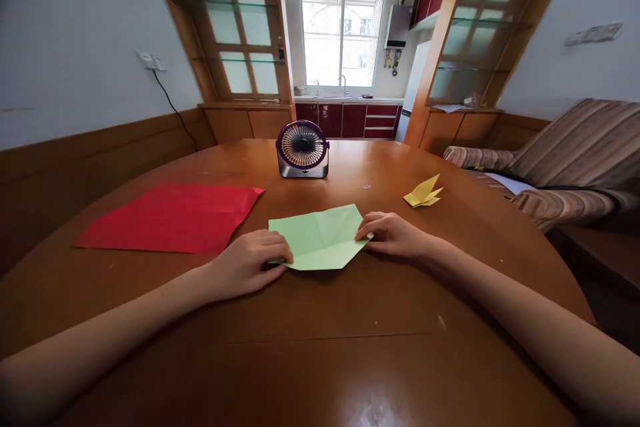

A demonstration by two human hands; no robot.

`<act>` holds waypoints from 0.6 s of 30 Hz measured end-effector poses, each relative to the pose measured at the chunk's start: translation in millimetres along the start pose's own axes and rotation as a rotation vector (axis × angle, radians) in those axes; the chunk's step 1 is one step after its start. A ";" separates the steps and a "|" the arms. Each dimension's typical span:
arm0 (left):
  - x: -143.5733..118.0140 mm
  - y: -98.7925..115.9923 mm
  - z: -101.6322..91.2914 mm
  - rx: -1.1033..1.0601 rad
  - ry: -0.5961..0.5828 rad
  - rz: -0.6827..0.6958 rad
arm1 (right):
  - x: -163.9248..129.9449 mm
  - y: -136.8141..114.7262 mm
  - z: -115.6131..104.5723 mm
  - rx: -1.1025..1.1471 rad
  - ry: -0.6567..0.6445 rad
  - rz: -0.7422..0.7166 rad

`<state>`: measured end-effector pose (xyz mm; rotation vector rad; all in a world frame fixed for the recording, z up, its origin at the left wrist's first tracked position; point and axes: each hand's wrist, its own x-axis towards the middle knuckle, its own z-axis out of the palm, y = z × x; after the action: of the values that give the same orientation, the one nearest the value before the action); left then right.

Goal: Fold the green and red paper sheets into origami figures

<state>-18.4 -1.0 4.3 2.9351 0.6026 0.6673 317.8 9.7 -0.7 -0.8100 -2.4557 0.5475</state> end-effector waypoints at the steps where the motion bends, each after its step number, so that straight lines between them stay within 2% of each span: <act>1: -0.4 0.0 0.1 0.012 -0.006 0.004 | -0.5 0.5 -2.0 -0.039 -0.011 -0.016; 9: 0.1 1.7 2.5 0.043 0.018 -0.027 | -0.4 -3.3 -6.4 -0.089 -0.064 0.012; 18: 4.0 -2.2 5.0 -0.065 0.038 -0.351 | 2.6 0.2 -5.5 -0.048 -0.010 0.208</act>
<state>-13.7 2.7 1.0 2.6622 1.0445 0.6853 319.1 12.7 4.4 -1.0930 -2.4168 0.5703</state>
